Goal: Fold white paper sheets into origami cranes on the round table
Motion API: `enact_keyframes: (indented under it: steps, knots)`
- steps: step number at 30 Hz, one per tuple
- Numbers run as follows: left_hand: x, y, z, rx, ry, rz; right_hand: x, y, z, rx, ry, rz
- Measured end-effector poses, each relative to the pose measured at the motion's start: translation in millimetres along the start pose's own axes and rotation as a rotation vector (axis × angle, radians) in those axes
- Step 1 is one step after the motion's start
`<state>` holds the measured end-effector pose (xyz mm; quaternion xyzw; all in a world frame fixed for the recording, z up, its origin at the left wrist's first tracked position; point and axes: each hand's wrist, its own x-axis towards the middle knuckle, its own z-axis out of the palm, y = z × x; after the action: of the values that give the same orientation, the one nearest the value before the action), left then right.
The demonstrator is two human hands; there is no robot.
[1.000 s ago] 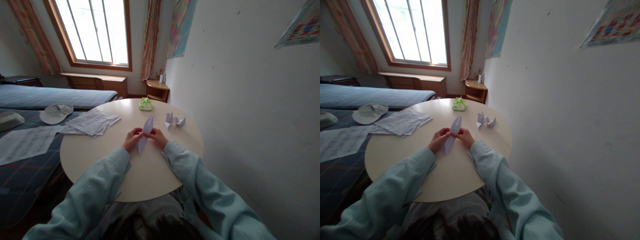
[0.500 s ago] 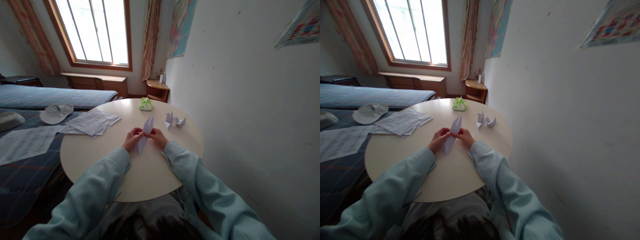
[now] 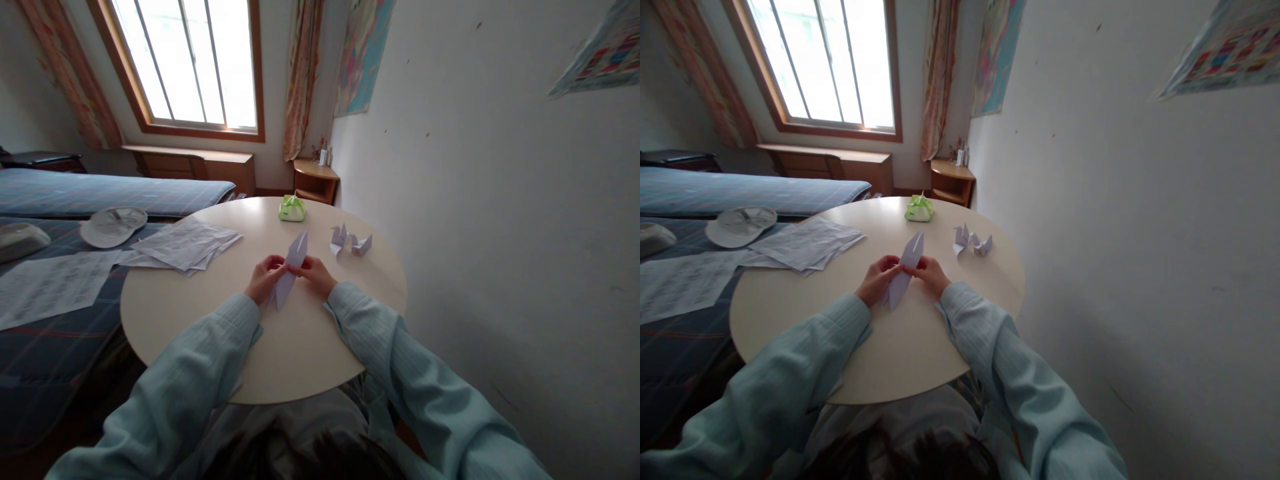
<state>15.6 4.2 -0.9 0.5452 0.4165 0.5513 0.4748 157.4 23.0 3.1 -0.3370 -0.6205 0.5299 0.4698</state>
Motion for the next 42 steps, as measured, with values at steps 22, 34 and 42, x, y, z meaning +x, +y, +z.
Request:
enact_keyframes:
  steps: [22,34,42]
  knots:
    - [2.5,-5.1,-1.7,-0.016,0.003,0.005,0.2,0.9,0.2,-0.012,0.009,-0.01]
    - [0.3,0.0,1.1,-0.016,0.022,-0.009,0.2,-0.6,1.0,-0.004,0.012,-0.014]
    - [0.1,-0.6,0.6,-0.003,0.019,-0.017,-0.4,-1.5,1.3,0.011,0.009,-0.01]
